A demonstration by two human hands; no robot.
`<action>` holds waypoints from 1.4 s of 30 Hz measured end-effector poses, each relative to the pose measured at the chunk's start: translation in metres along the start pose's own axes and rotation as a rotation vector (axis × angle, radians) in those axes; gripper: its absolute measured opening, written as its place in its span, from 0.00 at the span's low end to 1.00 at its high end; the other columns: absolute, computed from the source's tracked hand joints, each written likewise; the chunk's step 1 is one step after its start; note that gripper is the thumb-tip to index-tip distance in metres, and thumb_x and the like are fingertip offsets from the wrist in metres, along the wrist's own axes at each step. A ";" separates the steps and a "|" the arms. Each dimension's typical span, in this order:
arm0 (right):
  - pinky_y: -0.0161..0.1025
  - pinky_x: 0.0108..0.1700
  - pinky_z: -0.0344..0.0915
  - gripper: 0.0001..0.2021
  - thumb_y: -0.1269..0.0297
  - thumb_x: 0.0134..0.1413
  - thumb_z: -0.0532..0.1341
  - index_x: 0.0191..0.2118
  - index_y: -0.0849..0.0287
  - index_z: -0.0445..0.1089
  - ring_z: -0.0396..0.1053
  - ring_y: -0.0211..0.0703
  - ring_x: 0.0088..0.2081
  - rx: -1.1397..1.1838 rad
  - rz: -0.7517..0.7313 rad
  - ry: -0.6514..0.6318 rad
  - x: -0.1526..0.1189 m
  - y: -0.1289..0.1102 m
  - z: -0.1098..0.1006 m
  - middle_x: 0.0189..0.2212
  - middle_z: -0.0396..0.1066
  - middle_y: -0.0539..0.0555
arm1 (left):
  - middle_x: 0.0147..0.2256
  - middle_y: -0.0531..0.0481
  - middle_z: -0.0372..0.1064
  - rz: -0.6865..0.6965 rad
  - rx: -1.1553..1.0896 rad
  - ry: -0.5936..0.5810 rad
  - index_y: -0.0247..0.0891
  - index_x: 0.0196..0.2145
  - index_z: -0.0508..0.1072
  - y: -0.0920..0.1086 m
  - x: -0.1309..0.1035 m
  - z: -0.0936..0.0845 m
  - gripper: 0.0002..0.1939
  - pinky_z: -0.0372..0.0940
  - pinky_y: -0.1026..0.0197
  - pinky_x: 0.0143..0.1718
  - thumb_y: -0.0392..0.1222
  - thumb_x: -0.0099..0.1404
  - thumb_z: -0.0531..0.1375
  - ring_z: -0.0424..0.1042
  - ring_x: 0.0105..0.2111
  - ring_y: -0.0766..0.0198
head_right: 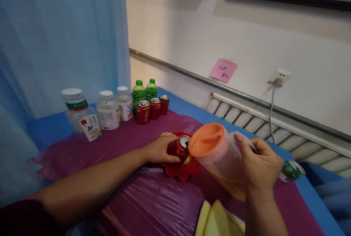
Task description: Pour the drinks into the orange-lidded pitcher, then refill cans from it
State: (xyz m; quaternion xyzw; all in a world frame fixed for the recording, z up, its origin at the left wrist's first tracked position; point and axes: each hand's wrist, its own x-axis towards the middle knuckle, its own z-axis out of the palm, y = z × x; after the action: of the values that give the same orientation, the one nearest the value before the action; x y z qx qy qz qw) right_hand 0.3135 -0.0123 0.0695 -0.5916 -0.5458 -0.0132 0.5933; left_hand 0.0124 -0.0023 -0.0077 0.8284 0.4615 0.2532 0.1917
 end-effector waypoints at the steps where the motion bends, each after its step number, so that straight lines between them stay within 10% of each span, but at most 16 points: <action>1: 0.37 0.25 0.46 0.26 0.38 0.48 0.67 0.21 0.58 0.67 0.51 0.35 0.22 0.002 0.003 -0.001 0.000 0.000 0.000 0.16 0.51 0.44 | 0.49 0.48 0.78 0.000 0.000 -0.003 0.46 0.54 0.75 0.000 0.000 0.000 0.33 0.57 0.50 0.58 0.60 0.54 0.71 0.73 0.50 0.47; 42: 0.37 0.25 0.46 0.27 0.36 0.46 0.67 0.21 0.58 0.67 0.50 0.34 0.22 0.026 0.025 0.016 0.000 0.004 0.001 0.16 0.51 0.43 | 0.49 0.47 0.78 0.003 0.007 0.004 0.45 0.54 0.75 -0.004 0.000 0.003 0.33 0.59 0.50 0.57 0.62 0.54 0.70 0.73 0.50 0.47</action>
State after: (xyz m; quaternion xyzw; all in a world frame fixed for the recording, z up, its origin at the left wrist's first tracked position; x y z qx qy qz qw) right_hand 0.3156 -0.0106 0.0671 -0.5905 -0.5337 -0.0033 0.6054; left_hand 0.0116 -0.0004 -0.0117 0.8293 0.4613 0.2534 0.1876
